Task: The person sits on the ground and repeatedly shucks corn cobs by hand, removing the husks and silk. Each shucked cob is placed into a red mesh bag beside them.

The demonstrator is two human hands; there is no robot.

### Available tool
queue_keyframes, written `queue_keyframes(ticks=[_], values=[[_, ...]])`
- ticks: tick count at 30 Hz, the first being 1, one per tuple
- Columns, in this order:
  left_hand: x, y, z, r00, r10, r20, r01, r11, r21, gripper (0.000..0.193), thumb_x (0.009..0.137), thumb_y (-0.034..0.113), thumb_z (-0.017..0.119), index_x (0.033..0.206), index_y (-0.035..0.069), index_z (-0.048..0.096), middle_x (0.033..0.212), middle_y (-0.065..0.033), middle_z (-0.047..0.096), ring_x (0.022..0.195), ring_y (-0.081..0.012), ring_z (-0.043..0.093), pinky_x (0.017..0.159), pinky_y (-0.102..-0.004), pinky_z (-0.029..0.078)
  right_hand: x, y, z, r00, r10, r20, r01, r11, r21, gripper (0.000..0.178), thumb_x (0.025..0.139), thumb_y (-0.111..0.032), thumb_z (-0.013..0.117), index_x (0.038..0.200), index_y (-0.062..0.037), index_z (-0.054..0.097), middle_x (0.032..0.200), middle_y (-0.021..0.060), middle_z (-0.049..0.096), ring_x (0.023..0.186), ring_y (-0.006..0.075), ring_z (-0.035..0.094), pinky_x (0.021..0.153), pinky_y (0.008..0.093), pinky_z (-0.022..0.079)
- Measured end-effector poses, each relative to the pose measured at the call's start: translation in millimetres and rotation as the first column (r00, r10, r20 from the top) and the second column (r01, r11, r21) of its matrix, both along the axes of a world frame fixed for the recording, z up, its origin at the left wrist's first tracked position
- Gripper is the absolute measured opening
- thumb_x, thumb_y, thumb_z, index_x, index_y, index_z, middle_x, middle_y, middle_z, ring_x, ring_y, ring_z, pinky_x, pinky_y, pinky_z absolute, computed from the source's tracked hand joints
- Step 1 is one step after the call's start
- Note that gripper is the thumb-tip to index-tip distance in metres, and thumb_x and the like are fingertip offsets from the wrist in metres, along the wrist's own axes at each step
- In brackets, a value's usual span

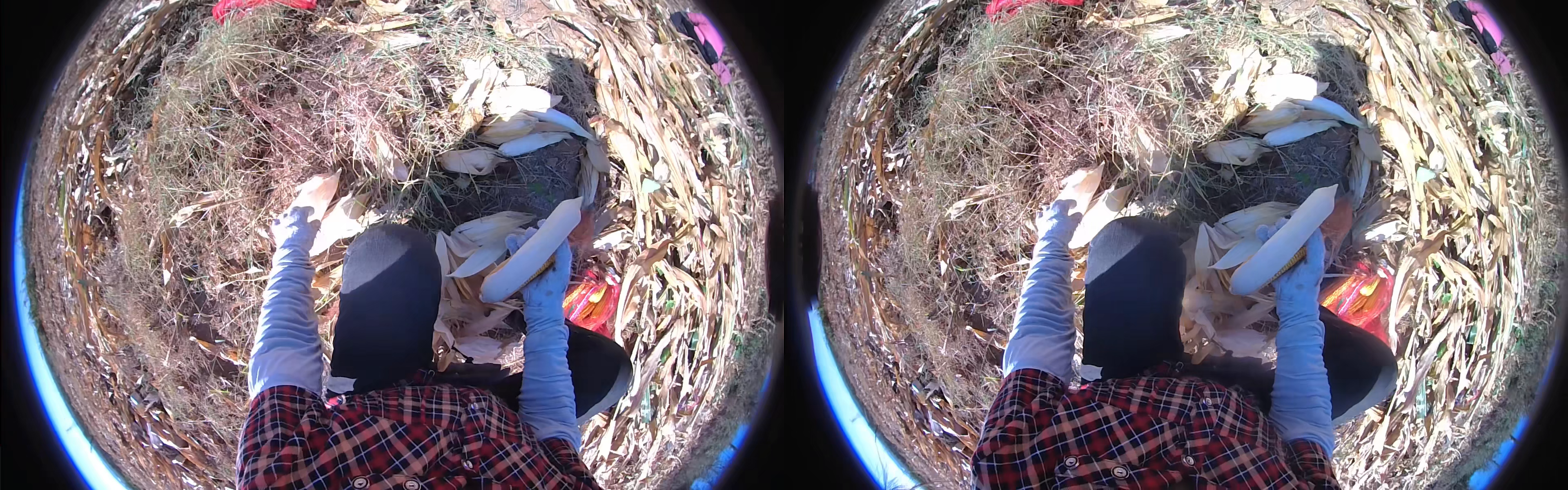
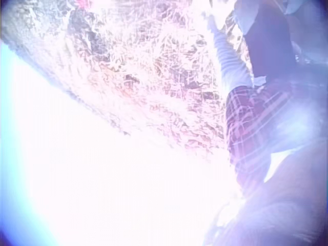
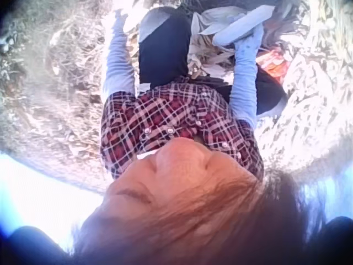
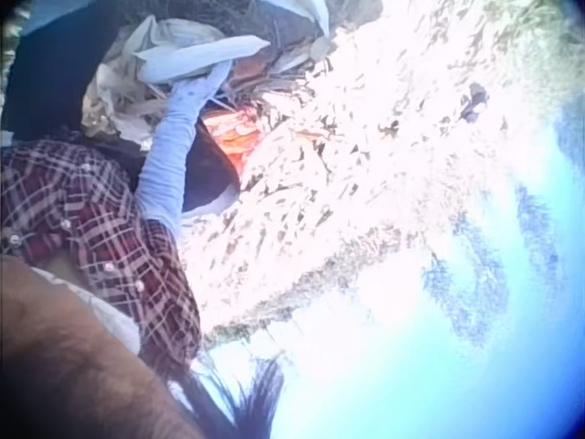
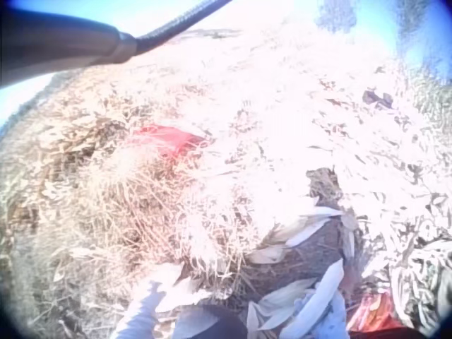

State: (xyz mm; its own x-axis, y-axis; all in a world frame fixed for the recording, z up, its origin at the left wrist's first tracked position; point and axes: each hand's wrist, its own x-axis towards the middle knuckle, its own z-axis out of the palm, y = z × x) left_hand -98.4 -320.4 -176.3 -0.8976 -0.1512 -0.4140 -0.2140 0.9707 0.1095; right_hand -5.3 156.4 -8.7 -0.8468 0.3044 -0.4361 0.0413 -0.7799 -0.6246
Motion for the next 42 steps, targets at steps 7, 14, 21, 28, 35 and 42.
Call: queue_keyframes(ticks=[7,14,21,28,35,42], values=[[-18.5,116.3,230.0,0.917,0.397,-0.033,0.033,0.006,0.999,0.034,0.102,-0.004,0.058,0.135,-0.007,0.058,0.125,-0.0125,0.064,0.113,-0.0188,0.064,0.101,-0.0318,0.054,10.6,-21.3,8.8,0.975,0.197,0.107,-0.224,0.876,0.428,0.048,0.095,-0.010,0.072,0.140,-0.0056,0.055,0.124,0.0034,0.066,0.106,0.0122,0.064,0.091,0.0285,0.054],[25.6,254.8,310.9,0.641,-0.592,-0.490,0.768,0.491,0.411,0.108,0.078,0.055,0.083,0.154,-0.004,0.036,0.142,-0.0306,0.057,0.130,-0.0463,0.056,0.110,-0.0483,0.046,27.7,-44.1,45.6,0.968,0.234,-0.087,-0.171,0.877,0.449,0.046,0.095,-0.004,0.070,0.138,-0.0037,0.056,0.121,0.0066,0.067,0.107,0.0157,0.066,0.094,0.0306,0.055],[39.1,325.8,172.2,0.992,-0.080,-0.102,0.058,-0.431,0.901,0.056,0.100,0.015,0.067,0.148,-0.002,0.046,0.139,-0.0155,0.062,0.124,-0.0236,0.062,0.107,-0.0367,0.051,44.0,-43.2,83.4,0.859,0.221,0.463,-0.498,0.149,0.854,0.072,0.086,-0.043,0.077,0.143,-0.0081,0.053,0.125,0.0169,0.068,0.118,0.0322,0.066,0.101,0.0412,0.052],[38.8,323.1,199.8,0.986,-0.154,0.063,-0.143,-0.594,0.792,0.032,0.109,0.020,0.051,0.131,-0.002,0.062,0.121,-0.0117,0.071,0.110,-0.0215,0.068,0.099,-0.0346,0.054,56.7,-34.7,71.1,0.910,0.303,0.284,-0.389,0.384,0.837,0.071,0.087,-0.031,0.081,0.146,-0.0058,0.051,0.124,0.0120,0.067,0.115,0.0195,0.065,0.098,0.0355,0.052],[31.5,341.8,166.5,0.997,0.063,-0.044,0.070,-0.495,0.866,0.031,0.107,0.014,0.054,0.133,-0.002,0.059,0.123,-0.0144,0.069,0.109,-0.0263,0.068,0.098,-0.0366,0.056,47.1,-31.9,17.9,0.969,0.179,-0.170,-0.026,0.759,0.651,0.050,0.096,-0.009,0.072,0.142,-0.0047,0.051,0.124,0.0059,0.063,0.107,0.0130,0.062,0.096,0.0300,0.052],[29.7,310.8,235.5,0.873,-0.422,-0.243,0.223,-0.097,0.970,0.034,0.101,0.018,0.066,0.131,0.001,0.064,0.122,-0.0070,0.069,0.108,-0.0132,0.064,0.091,-0.0294,0.053,44.1,-14.0,50.2,0.993,0.057,-0.104,-0.014,0.927,0.374,0.033,0.095,-0.012,0.073,0.123,-0.0080,0.056,0.101,0.0046,0.066,0.090,0.0145,0.066,0.082,0.0316,0.057]])
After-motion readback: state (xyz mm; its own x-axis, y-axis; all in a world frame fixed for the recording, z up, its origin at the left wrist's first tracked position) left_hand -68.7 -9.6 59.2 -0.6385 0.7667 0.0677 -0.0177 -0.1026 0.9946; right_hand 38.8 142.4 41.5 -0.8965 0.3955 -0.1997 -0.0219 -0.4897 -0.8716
